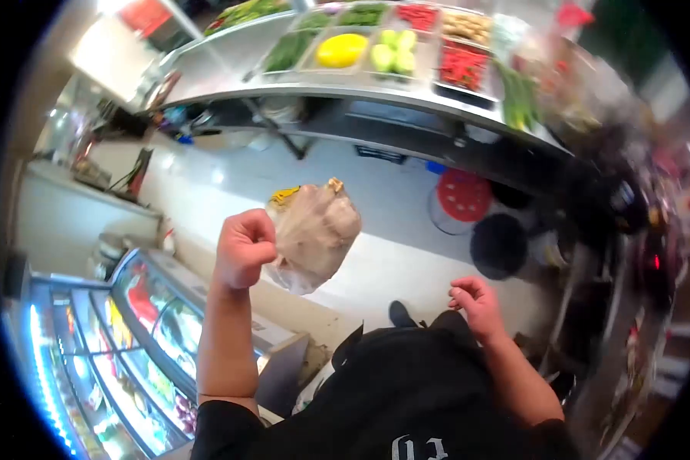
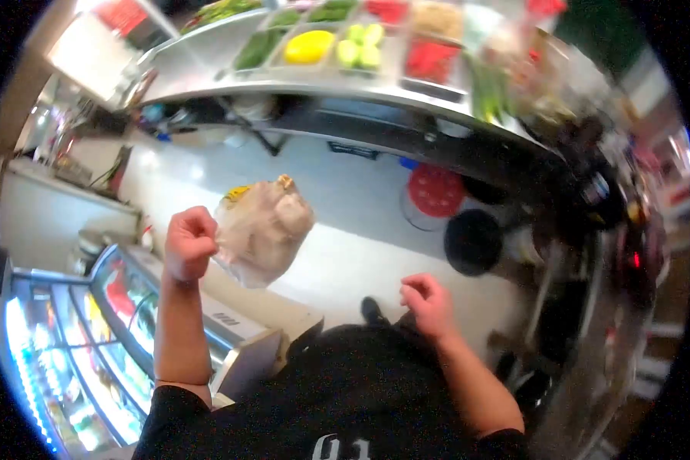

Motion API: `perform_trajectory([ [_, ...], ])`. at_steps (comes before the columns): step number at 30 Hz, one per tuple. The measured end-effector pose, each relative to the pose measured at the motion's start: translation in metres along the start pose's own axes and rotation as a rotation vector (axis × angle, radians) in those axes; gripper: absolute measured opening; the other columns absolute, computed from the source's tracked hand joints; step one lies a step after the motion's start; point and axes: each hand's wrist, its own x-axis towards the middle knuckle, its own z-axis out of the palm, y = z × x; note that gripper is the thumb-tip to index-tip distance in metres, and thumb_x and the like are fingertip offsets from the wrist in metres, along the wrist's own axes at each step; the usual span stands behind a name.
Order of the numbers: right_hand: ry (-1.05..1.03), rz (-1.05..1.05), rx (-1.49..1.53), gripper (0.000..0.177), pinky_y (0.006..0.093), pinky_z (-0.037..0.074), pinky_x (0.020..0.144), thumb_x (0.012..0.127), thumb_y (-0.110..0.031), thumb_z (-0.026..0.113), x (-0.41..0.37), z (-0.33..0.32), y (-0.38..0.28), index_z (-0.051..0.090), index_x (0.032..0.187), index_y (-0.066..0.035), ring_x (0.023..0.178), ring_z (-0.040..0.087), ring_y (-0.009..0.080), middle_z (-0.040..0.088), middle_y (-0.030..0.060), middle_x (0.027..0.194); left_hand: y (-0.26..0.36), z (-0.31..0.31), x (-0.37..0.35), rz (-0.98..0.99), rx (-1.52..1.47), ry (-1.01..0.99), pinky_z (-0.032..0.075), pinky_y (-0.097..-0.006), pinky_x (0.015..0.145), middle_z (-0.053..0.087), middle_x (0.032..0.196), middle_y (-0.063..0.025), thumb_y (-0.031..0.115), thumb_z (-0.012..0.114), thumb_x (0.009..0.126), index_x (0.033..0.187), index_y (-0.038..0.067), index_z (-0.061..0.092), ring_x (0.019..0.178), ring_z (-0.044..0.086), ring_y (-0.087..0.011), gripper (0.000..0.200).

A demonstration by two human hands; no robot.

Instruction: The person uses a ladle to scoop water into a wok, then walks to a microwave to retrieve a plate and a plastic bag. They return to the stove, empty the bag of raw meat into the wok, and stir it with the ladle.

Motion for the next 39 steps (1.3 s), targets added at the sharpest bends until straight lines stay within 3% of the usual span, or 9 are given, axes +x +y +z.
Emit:
perform_trajectory([
  [8, -0.218, 0.024, 0.006, 0.011, 0.0248, 0.048, 0.064, 0.088, -0.007, 0.060, 0.214, 0.166, -0.079, 0.061, 0.098, -0.001, 0.066, 0.059, 0.0116, 0.064, 0.0051, 0.079, -0.018, -0.242, 0.024, 0.041, -0.048, 0.512, 0.027, -0.0223, 0.051, 0.045, 0.059, 0.0016, -0.008, 0.052, 0.052, 0.062, 0.007, 0.048, 0.055, 0.039, -0.0076, 0.017],
  [16, -0.551, 0.218, -0.167, 0.011, 0.0254, 0.047, 0.066, 0.087, -0.009, 0.064, 0.418, 0.408, -0.179, 0.061, 0.093, -0.001, 0.071, 0.059, 0.0126, 0.062, 0.0052, 0.082, -0.031, -0.421, 0.030, -0.083, -0.015, 0.931, 0.031, -0.0224, 0.050, 0.049, 0.060, -0.0022, -0.006, 0.052, 0.057, 0.064, 0.006, 0.048, 0.054, 0.043, -0.0095, 0.014],
  [18, -0.753, 0.114, -0.264, 0.012, 0.0254, 0.047, 0.066, 0.088, -0.010, 0.062, 0.468, 0.480, -0.206, 0.061, 0.095, -0.001, 0.071, 0.059, 0.0121, 0.063, 0.0047, 0.083, -0.038, -0.469, 0.041, -0.120, 0.079, 1.004, 0.029, -0.0220, 0.050, 0.048, 0.060, -0.0013, -0.006, 0.050, 0.058, 0.063, 0.006, 0.047, 0.053, 0.042, -0.0081, 0.013],
  [23, -0.936, 0.105, -0.352, 0.016, 0.0250, 0.048, 0.070, 0.090, -0.013, 0.061, 0.545, 0.629, -0.231, 0.061, 0.100, 0.000, 0.073, 0.060, 0.0123, 0.063, 0.0045, 0.086, -0.068, -0.548, 0.073, -0.150, 0.113, 1.116, 0.027, -0.0215, 0.048, 0.047, 0.058, 0.0015, -0.005, 0.051, 0.058, 0.061, 0.006, 0.046, 0.051, 0.038, -0.0050, 0.012],
  [25, -0.949, 0.104, -0.375, 0.016, 0.0252, 0.048, 0.069, 0.090, -0.013, 0.061, 0.580, 0.705, -0.235, 0.061, 0.100, 0.000, 0.072, 0.060, 0.0123, 0.063, 0.0047, 0.086, -0.088, -0.604, 0.096, -0.310, 0.163, 1.167, 0.028, -0.0216, 0.049, 0.048, 0.058, 0.0015, -0.004, 0.052, 0.058, 0.059, 0.006, 0.047, 0.051, 0.039, -0.0051, 0.012],
  [28, -0.909, 0.135, -0.400, 0.016, 0.0257, 0.048, 0.067, 0.091, -0.013, 0.061, 0.626, 0.795, -0.245, 0.061, 0.100, 0.000, 0.071, 0.059, 0.0123, 0.063, 0.0053, 0.085, -0.118, -0.680, 0.118, -0.420, 0.375, 1.006, 0.031, -0.0212, 0.049, 0.048, 0.057, 0.0031, -0.003, 0.059, 0.062, 0.062, 0.005, 0.053, 0.054, 0.043, -0.0038, 0.010],
  [30, -0.878, 0.168, -0.430, 0.016, 0.0261, 0.048, 0.067, 0.091, -0.013, 0.061, 0.655, 0.851, -0.257, 0.060, 0.100, 0.000, 0.071, 0.059, 0.0122, 0.063, 0.0057, 0.085, -0.137, -0.736, 0.139, -0.521, 0.235, 0.998, 0.032, -0.0209, 0.049, 0.050, 0.059, 0.0038, -0.003, 0.060, 0.065, 0.064, 0.004, 0.055, 0.056, 0.044, -0.0031, 0.009],
  [34, -0.782, 0.285, -0.424, 0.016, 0.0262, 0.048, 0.064, 0.091, -0.013, 0.061, 0.717, 0.973, -0.286, 0.060, 0.099, 0.000, 0.068, 0.057, 0.0119, 0.062, 0.0063, 0.082, -0.155, -0.866, 0.195, -0.538, 0.125, 1.028, 0.032, -0.0199, 0.050, 0.051, 0.061, 0.0041, -0.006, 0.059, 0.067, 0.066, 0.003, 0.055, 0.055, 0.043, -0.0026, 0.010],
  [39, -0.796, 0.176, -0.473, 0.012, 0.0245, 0.048, 0.063, 0.092, -0.011, 0.057, 0.819, 1.140, -0.306, 0.061, 0.101, -0.003, 0.066, 0.059, 0.0105, 0.063, 0.0047, 0.081, -0.192, -1.047, 0.263, -0.414, 0.218, 1.175, 0.032, -0.0178, 0.050, 0.053, 0.063, 0.0032, -0.007, 0.059, 0.067, 0.068, 0.005, 0.054, 0.055, 0.044, -0.0018, 0.013],
])
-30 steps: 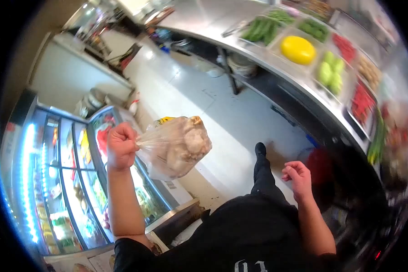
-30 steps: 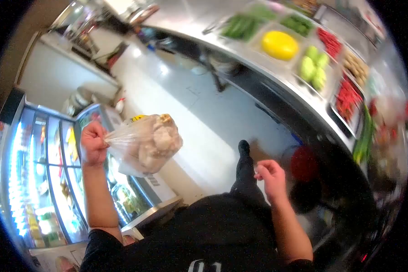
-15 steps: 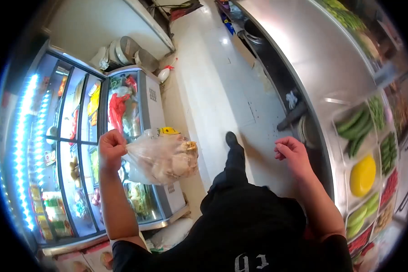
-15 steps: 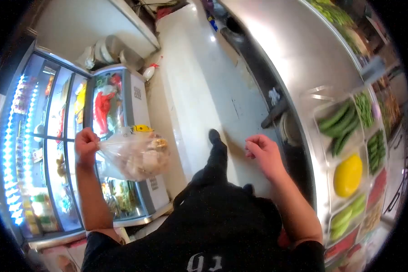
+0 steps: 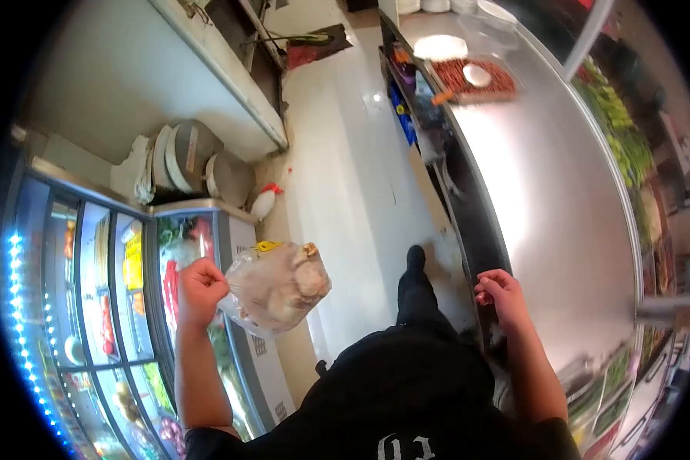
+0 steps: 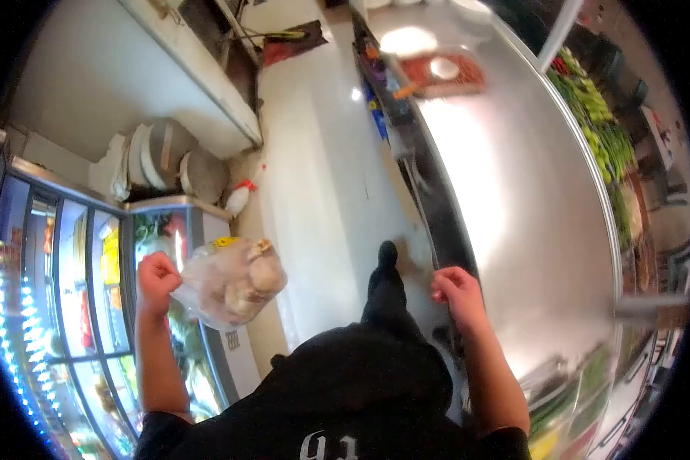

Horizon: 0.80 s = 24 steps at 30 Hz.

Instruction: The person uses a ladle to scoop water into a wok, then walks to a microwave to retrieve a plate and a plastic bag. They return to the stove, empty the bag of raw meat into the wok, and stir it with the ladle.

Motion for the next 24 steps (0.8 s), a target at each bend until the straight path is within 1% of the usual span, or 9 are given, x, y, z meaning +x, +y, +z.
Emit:
perform_trajectory([
  [6, -0.178, -0.010, -0.010, 0.013, 0.0255, 0.049, 0.066, 0.091, -0.012, 0.060, 0.230, 0.082, -0.135, 0.061, 0.099, -0.001, 0.071, 0.057, 0.0119, 0.061, 0.0045, 0.082, 0.035, 0.002, 0.231, -0.103, -0.105, 0.165, 0.032, -0.0184, 0.048, 0.051, 0.060, 0.0029, -0.006, 0.059, 0.068, 0.070, 0.005, 0.053, 0.052, 0.044, -0.0024, 0.013],
  [10, -0.414, -0.033, 0.000, 0.014, 0.0262, 0.050, 0.069, 0.091, -0.012, 0.061, 0.344, 0.175, -0.264, 0.061, 0.100, -0.001, 0.073, 0.059, 0.0120, 0.062, 0.0045, 0.083, 0.057, -0.012, 0.387, -0.139, -0.149, 0.250, 0.027, -0.0201, 0.045, 0.049, 0.057, 0.0030, -0.006, 0.056, 0.068, 0.071, 0.005, 0.053, 0.048, 0.039, -0.0024, 0.012],
  [12, -0.582, -0.070, -0.022, 0.015, 0.0262, 0.049, 0.070, 0.091, -0.010, 0.059, 0.416, 0.219, -0.314, 0.061, 0.103, -0.001, 0.076, 0.062, 0.0131, 0.065, 0.0051, 0.087, 0.048, -0.024, 0.472, -0.131, -0.252, 0.261, 0.024, -0.0209, 0.044, 0.048, 0.056, 0.0028, -0.007, 0.052, 0.068, 0.072, 0.005, 0.053, 0.046, 0.037, -0.0027, 0.013],
  [13, -0.583, -0.068, -0.028, 0.015, 0.0262, 0.049, 0.070, 0.091, -0.010, 0.059, 0.452, 0.236, -0.336, 0.061, 0.103, -0.001, 0.076, 0.062, 0.0131, 0.065, 0.0051, 0.087, 0.042, -0.027, 0.511, -0.134, -0.257, 0.264, 0.024, -0.0209, 0.044, 0.048, 0.056, 0.0028, -0.007, 0.052, 0.068, 0.072, 0.005, 0.053, 0.046, 0.037, -0.0027, 0.013],
  [15, -0.546, -0.148, -0.064, 0.015, 0.0261, 0.050, 0.070, 0.091, -0.013, 0.062, 0.528, 0.274, -0.378, 0.062, 0.101, -0.001, 0.075, 0.061, 0.0128, 0.063, 0.0052, 0.086, 0.031, -0.034, 0.601, -0.120, -0.386, 0.231, 0.024, -0.0204, 0.044, 0.048, 0.056, 0.0027, -0.007, 0.051, 0.069, 0.073, 0.005, 0.054, 0.046, 0.037, -0.0031, 0.013],
  [17, -0.413, -0.121, -0.001, 0.016, 0.0264, 0.050, 0.070, 0.091, -0.013, 0.062, 0.604, 0.293, -0.405, 0.062, 0.100, 0.000, 0.075, 0.061, 0.0130, 0.063, 0.0052, 0.086, 0.025, -0.031, 0.692, -0.131, -0.303, 0.193, 0.027, -0.0204, 0.044, 0.050, 0.058, 0.0023, -0.007, 0.053, 0.071, 0.075, 0.005, 0.055, 0.047, 0.038, -0.0037, 0.013],
  [19, -0.241, -0.094, -0.024, 0.015, 0.0272, 0.051, 0.070, 0.091, -0.013, 0.061, 0.673, 0.290, -0.426, 0.062, 0.101, -0.001, 0.074, 0.061, 0.0134, 0.063, 0.0055, 0.086, 0.020, -0.018, 0.791, -0.250, -0.348, 0.083, 0.030, -0.0205, 0.046, 0.052, 0.062, 0.0017, -0.006, 0.055, 0.074, 0.078, 0.005, 0.057, 0.050, 0.042, -0.0047, 0.012],
  [21, -0.061, 0.030, 0.077, 0.013, 0.0283, 0.051, 0.069, 0.093, -0.012, 0.059, 0.734, 0.275, -0.443, 0.062, 0.100, -0.002, 0.073, 0.060, 0.0144, 0.064, 0.0056, 0.085, 0.032, 0.010, 0.886, -0.227, -0.290, 0.032, 0.032, -0.0208, 0.046, 0.053, 0.064, 0.0015, -0.006, 0.056, 0.075, 0.079, 0.004, 0.057, 0.051, 0.044, -0.0049, 0.011],
  [24, -0.009, 0.046, 0.080, 0.015, 0.0288, 0.052, 0.066, 0.093, -0.019, 0.059, 0.803, 0.296, -0.498, 0.062, 0.099, -0.006, 0.071, 0.061, 0.0159, 0.064, 0.0058, 0.083, 0.031, -0.023, 1.021, -0.236, -0.238, -0.064, 0.034, -0.0210, 0.048, 0.055, 0.065, 0.0015, -0.005, 0.056, 0.077, 0.081, 0.004, 0.058, 0.054, 0.046, -0.0050, 0.010],
])
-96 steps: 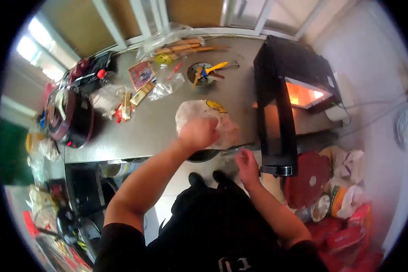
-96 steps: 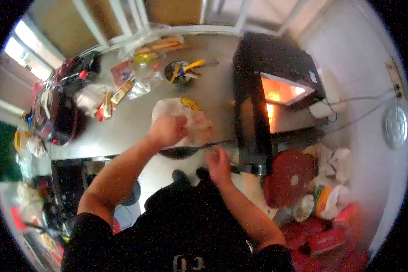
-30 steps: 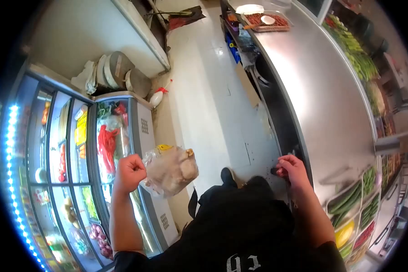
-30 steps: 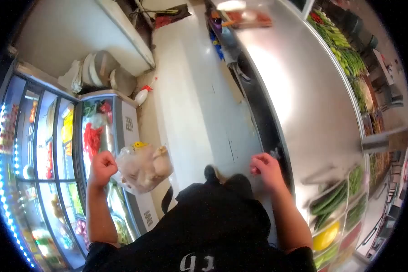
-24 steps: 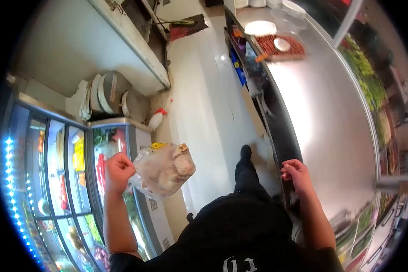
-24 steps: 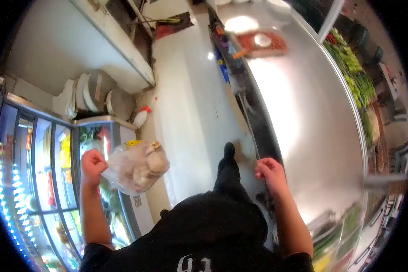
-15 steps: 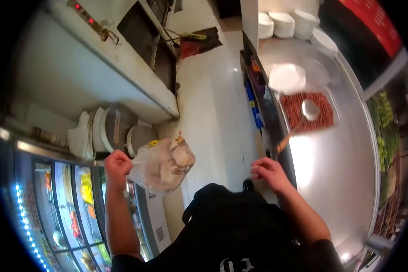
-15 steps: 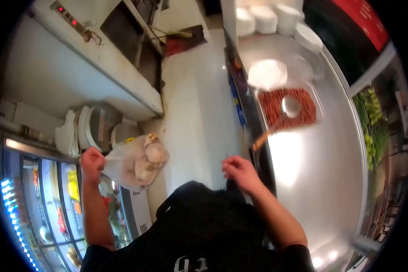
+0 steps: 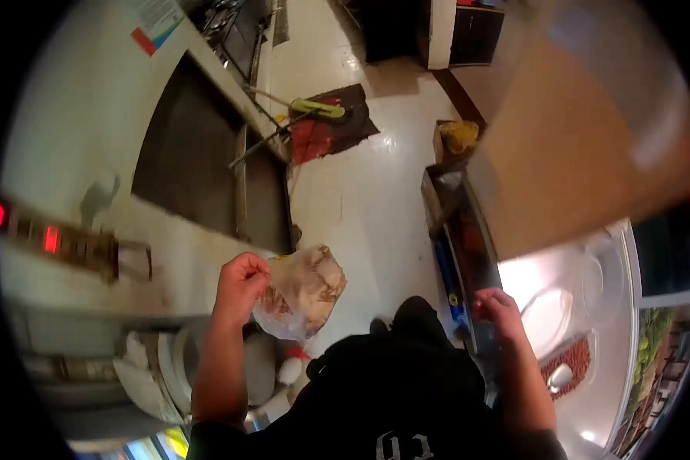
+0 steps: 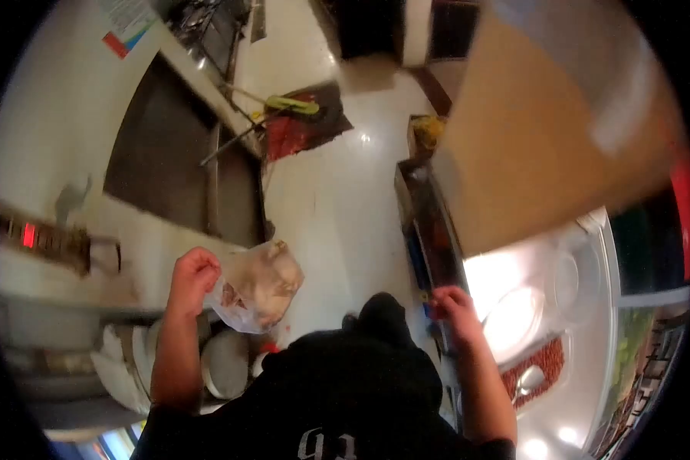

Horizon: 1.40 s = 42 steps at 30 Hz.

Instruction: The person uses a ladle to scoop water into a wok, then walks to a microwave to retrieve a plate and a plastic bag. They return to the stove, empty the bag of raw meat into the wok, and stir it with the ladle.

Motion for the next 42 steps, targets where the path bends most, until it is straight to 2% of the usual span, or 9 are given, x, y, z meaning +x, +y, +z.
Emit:
perform_trajectory([
  [8, 0.081, 0.099, 0.041, 0.021, 0.0298, 0.051, 0.061, 0.090, -0.024, 0.063, 0.319, 0.112, -0.151, 0.062, 0.099, -0.004, 0.066, 0.062, 0.0167, 0.065, 0.0072, 0.079, 0.073, -0.039, 0.352, 0.089, -0.008, 0.066, 0.032, -0.0204, 0.047, 0.053, 0.063, 0.0021, -0.006, 0.058, 0.075, 0.079, 0.004, 0.058, 0.052, 0.044, -0.0039, 0.010],
  [15, -0.335, 0.025, -0.139, 0.023, 0.0250, 0.049, 0.065, 0.092, -0.020, 0.061, 0.585, 0.296, -0.383, 0.061, 0.107, -0.002, 0.070, 0.062, 0.0133, 0.065, 0.0065, 0.085, 0.167, -0.088, 0.621, 0.122, -0.101, 0.164, 0.033, -0.0197, 0.046, 0.052, 0.063, 0.0025, -0.006, 0.058, 0.075, 0.080, 0.003, 0.057, 0.052, 0.043, -0.0039, 0.010],
  [18, -0.350, -0.081, -0.249, 0.023, 0.0251, 0.049, 0.065, 0.093, -0.019, 0.060, 0.698, 0.350, -0.450, 0.061, 0.109, -0.002, 0.071, 0.061, 0.0125, 0.065, 0.0074, 0.087, 0.183, -0.114, 0.741, 0.106, -0.116, 0.191, 0.035, -0.0195, 0.049, 0.054, 0.067, 0.0024, -0.005, 0.058, 0.076, 0.081, 0.003, 0.057, 0.054, 0.044, -0.0035, 0.010],
  [21, -0.136, -0.121, -0.279, 0.023, 0.0245, 0.047, 0.060, 0.091, -0.018, 0.061, 0.817, 0.358, -0.489, 0.062, 0.105, 0.000, 0.067, 0.058, 0.0111, 0.064, 0.0055, 0.084, 0.191, -0.123, 0.879, 0.032, -0.014, 0.172, 0.036, -0.0194, 0.050, 0.054, 0.069, 0.0022, -0.004, 0.059, 0.076, 0.082, 0.003, 0.057, 0.056, 0.046, -0.0035, 0.009],
  [29, 0.274, 0.334, -0.402, 0.017, 0.0281, 0.045, 0.053, 0.089, -0.021, 0.062, 1.043, 0.293, -0.548, 0.058, 0.094, -0.006, 0.060, 0.057, 0.0134, 0.059, 0.0031, 0.074, 0.253, -0.165, 1.201, -0.069, -0.054, 0.255, 0.036, -0.0191, 0.048, 0.053, 0.067, 0.0033, -0.005, 0.058, 0.077, 0.084, 0.005, 0.057, 0.053, 0.046, -0.0036, 0.012],
  [33, 0.175, 0.425, -0.224, 0.017, 0.0311, 0.048, 0.056, 0.090, -0.022, 0.060, 1.214, 0.298, -0.635, 0.057, 0.097, -0.007, 0.062, 0.060, 0.0166, 0.060, 0.0039, 0.074, 0.292, -0.185, 1.370, -0.075, -0.022, 0.362, 0.033, -0.0196, 0.044, 0.052, 0.063, 0.0022, -0.002, 0.057, 0.077, 0.081, 0.006, 0.057, 0.050, 0.044, -0.0042, 0.009],
  [35, 0.197, 0.408, -0.503, 0.018, 0.0310, 0.048, 0.056, 0.091, -0.023, 0.060, 1.323, 0.319, -0.699, 0.057, 0.099, -0.007, 0.060, 0.060, 0.0165, 0.060, 0.0036, 0.073, 0.303, -0.204, 1.448, -0.084, -0.011, 0.391, 0.032, -0.0199, 0.043, 0.052, 0.062, 0.0018, -0.001, 0.057, 0.078, 0.081, 0.006, 0.057, 0.049, 0.044, -0.0045, 0.008],
  [39, -0.088, 0.134, -0.737, 0.022, 0.0270, 0.048, 0.060, 0.091, -0.024, 0.061, 1.508, 0.492, -0.851, 0.061, 0.096, -0.003, 0.069, 0.060, 0.0114, 0.062, 0.0044, 0.077, 0.347, -0.247, 1.599, -0.039, 0.011, 0.440, 0.030, -0.0202, 0.042, 0.051, 0.061, 0.0018, -0.002, 0.054, 0.078, 0.079, 0.006, 0.055, 0.047, 0.043, -0.0052, 0.008],
  [42, -0.357, 0.058, -0.859, 0.039, 0.0343, 0.053, 0.074, 0.090, -0.028, 0.061, 1.606, 0.699, -0.957, 0.060, 0.120, -0.003, 0.084, 0.065, 0.0192, 0.068, 0.0118, 0.102, 0.398, -0.276, 1.715, -0.099, -0.129, 0.513, 0.029, -0.0199, 0.042, 0.050, 0.061, 0.0025, -0.003, 0.053, 0.077, 0.080, 0.007, 0.054, 0.046, 0.041, -0.0050, 0.010],
])
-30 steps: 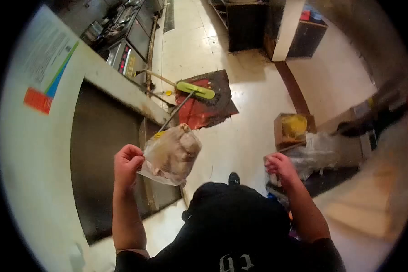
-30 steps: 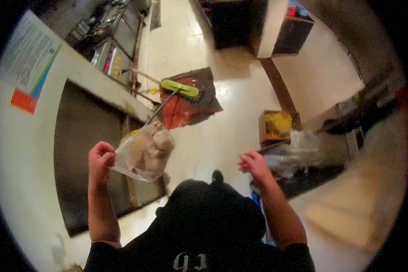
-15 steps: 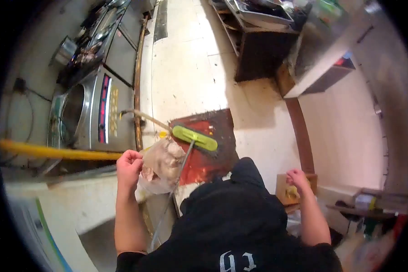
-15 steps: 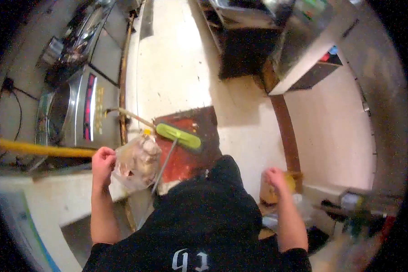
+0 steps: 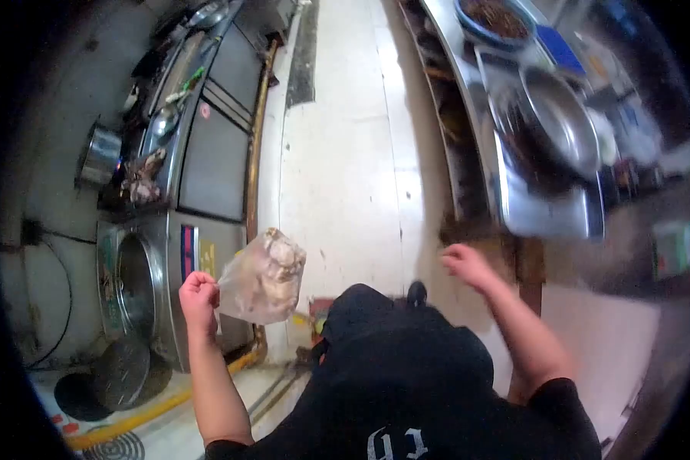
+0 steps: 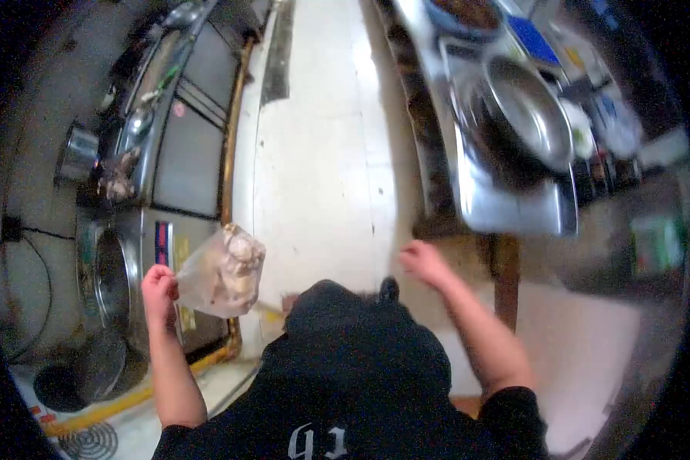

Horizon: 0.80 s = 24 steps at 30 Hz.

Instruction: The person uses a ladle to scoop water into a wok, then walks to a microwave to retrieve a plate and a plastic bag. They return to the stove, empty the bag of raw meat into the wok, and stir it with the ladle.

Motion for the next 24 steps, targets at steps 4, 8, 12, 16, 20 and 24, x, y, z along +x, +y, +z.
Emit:
perform_trajectory([
  [4, -0.263, -0.425, -0.252, 0.041, 0.0381, 0.051, 0.085, 0.089, -0.031, 0.061, 0.128, 0.034, -0.207, 0.059, 0.119, -0.003, 0.095, 0.065, 0.0285, 0.067, 0.0175, 0.108, 0.051, 0.044, 0.134, 0.034, -0.090, 0.062, 0.030, -0.0203, 0.044, 0.050, 0.061, 0.0033, 0.000, 0.053, 0.078, 0.079, 0.008, 0.055, 0.048, 0.042, -0.0047, 0.009],
  [8, -0.355, -0.541, -0.360, 0.042, 0.0382, 0.049, 0.090, 0.090, -0.032, 0.060, 0.284, -0.025, -0.313, 0.059, 0.120, -0.003, 0.100, 0.064, 0.0297, 0.066, 0.0171, 0.108, 0.089, 0.143, 0.308, 0.013, 0.065, -0.016, 0.032, -0.0216, 0.042, 0.050, 0.061, 0.0029, 0.000, 0.052, 0.078, 0.077, 0.010, 0.055, 0.049, 0.044, -0.0065, 0.011],
  [12, -0.129, -0.087, -0.066, 0.040, 0.0335, 0.053, 0.076, 0.090, -0.031, 0.062, 0.403, -0.131, -0.368, 0.060, 0.117, -0.001, 0.087, 0.065, 0.0197, 0.067, 0.0121, 0.100, 0.143, 0.222, 0.474, -0.127, 0.005, -0.069, 0.032, -0.0221, 0.044, 0.051, 0.061, 0.0029, 0.001, 0.053, 0.079, 0.078, 0.009, 0.055, 0.049, 0.044, -0.0071, 0.009],
  [16, 0.071, -0.012, 0.358, 0.020, 0.0267, 0.049, 0.062, 0.091, -0.020, 0.064, 0.502, -0.251, -0.380, 0.063, 0.099, -0.002, 0.067, 0.060, 0.0136, 0.063, 0.0057, 0.081, 0.216, 0.285, 0.654, -0.122, -0.057, -0.108, 0.031, -0.0200, 0.045, 0.052, 0.064, 0.0017, 0.001, 0.054, 0.082, 0.080, 0.007, 0.056, 0.050, 0.045, -0.0064, 0.007],
  [20, 0.179, 0.140, 0.556, 0.013, 0.0247, 0.043, 0.052, 0.092, -0.018, 0.061, 0.650, -0.354, -0.418, 0.058, 0.088, -0.005, 0.058, 0.053, 0.0099, 0.057, 0.0014, 0.071, 0.284, 0.359, 0.833, -0.092, -0.065, -0.094, 0.029, -0.0205, 0.044, 0.050, 0.061, 0.0017, 0.000, 0.052, 0.080, 0.079, 0.007, 0.055, 0.048, 0.042, -0.0068, 0.008],
  [24, 0.156, 0.042, 0.416, 0.014, 0.0247, 0.043, 0.051, 0.093, -0.016, 0.059, 0.832, -0.426, -0.545, 0.055, 0.082, -0.007, 0.056, 0.051, 0.0097, 0.056, 0.0010, 0.070, 0.371, 0.427, 0.997, -0.023, -0.111, -0.100, 0.028, -0.0203, 0.044, 0.049, 0.061, 0.0024, 0.000, 0.051, 0.080, 0.078, 0.008, 0.055, 0.048, 0.041, -0.0062, 0.009],
])
